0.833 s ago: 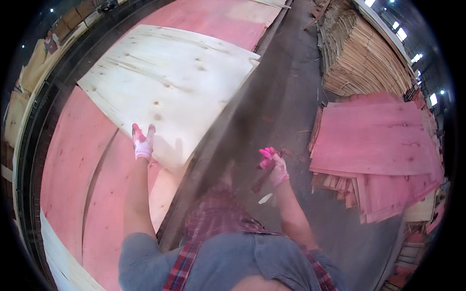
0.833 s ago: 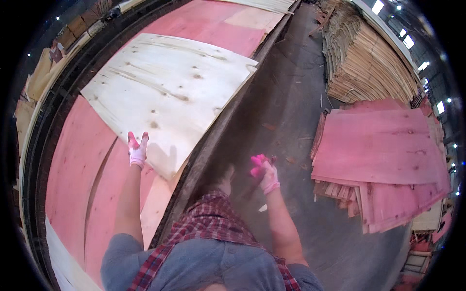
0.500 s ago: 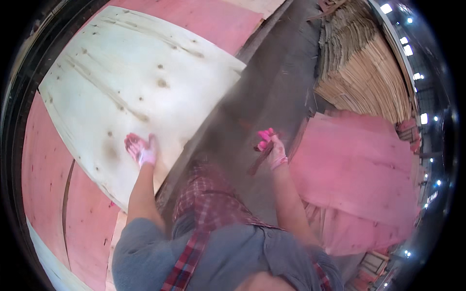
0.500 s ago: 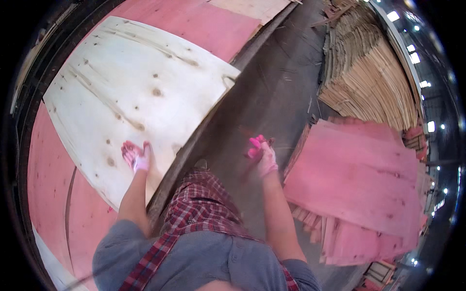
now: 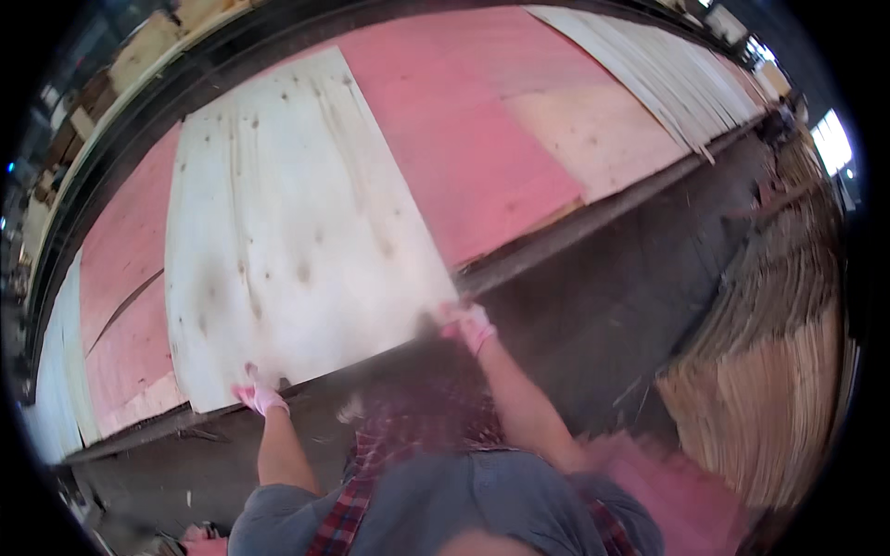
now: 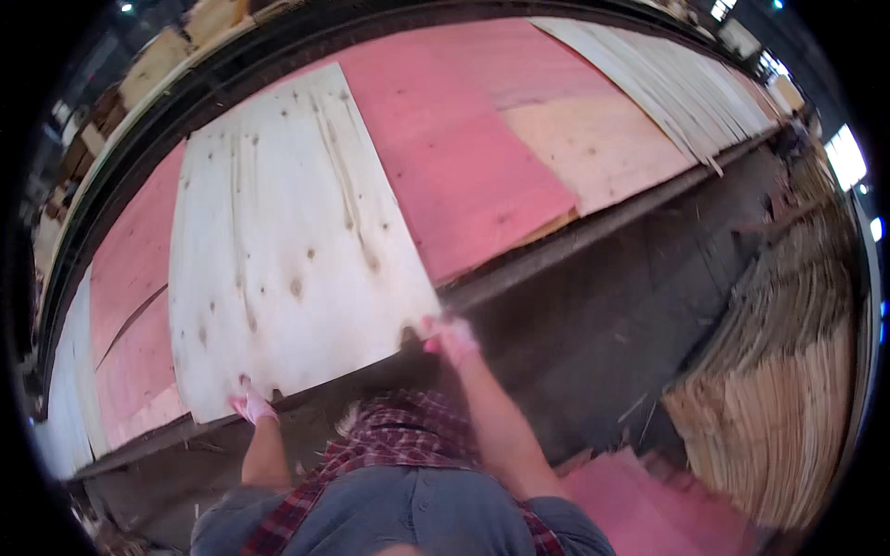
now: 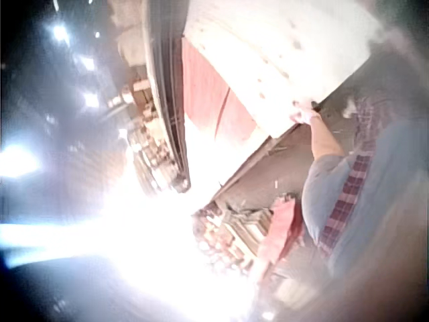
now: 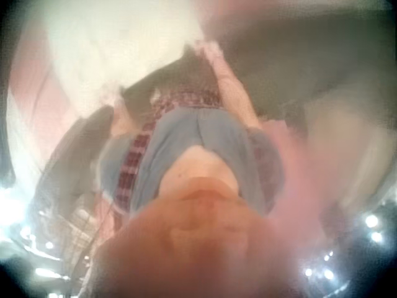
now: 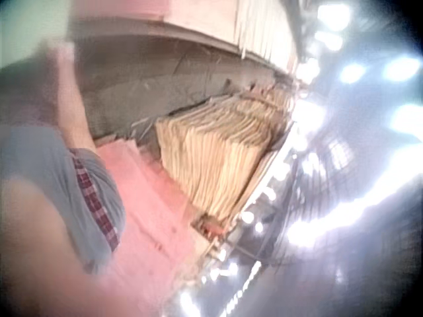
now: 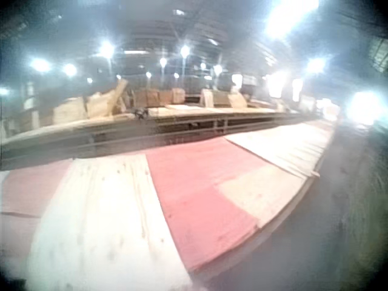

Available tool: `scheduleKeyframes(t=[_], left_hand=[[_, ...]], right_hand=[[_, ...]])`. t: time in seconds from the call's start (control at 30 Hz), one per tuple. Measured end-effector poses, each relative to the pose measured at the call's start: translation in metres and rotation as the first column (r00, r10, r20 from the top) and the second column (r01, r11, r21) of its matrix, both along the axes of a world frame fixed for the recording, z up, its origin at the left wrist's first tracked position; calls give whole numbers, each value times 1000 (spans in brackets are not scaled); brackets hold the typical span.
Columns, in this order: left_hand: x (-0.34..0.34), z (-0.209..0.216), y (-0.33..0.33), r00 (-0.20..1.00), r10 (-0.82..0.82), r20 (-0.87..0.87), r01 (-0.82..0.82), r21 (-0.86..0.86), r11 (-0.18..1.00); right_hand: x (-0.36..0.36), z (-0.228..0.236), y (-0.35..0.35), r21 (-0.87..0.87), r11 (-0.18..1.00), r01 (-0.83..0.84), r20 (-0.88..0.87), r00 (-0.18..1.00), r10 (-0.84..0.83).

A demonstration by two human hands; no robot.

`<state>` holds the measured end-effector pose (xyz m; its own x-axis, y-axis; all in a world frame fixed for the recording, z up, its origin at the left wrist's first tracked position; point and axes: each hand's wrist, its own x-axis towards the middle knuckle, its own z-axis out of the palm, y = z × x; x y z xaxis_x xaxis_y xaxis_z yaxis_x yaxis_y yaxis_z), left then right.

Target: The person picks up thin wood veneer sheets and places them onto a moving conveyor line, using a thin wood strip to help position and separate the materials.

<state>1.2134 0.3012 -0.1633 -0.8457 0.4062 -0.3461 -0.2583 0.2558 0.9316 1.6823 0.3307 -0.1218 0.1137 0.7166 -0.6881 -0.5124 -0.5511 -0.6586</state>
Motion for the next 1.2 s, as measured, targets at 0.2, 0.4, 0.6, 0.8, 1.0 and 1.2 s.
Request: scheduleKeyframes(t=[0.2,0.4,0.6,0.8,1.0,1.2], left_hand=[[145,96,-66,696,1,718,-124,119,985],[363,54,-58,677,-292,675,154,258,954],[557,29,55,552,-353,755,230,269,935],[748,53,179,312,-587,747,449,429,784],[855,22,208,331,-515,791,392,382,837],[994,54,209,626,-274,730,280,118,953]], right_hand=[[77,191,34,268,877,-400,285,902,324],[281,228,36,528,825,-202,220,971,98],[522,209,126,402,893,-200,499,866,-30],[743,182,203,439,896,-70,414,901,-132],[874,97,287,348,934,84,386,895,-224],[971,97,303,236,971,-36,347,937,-49]])
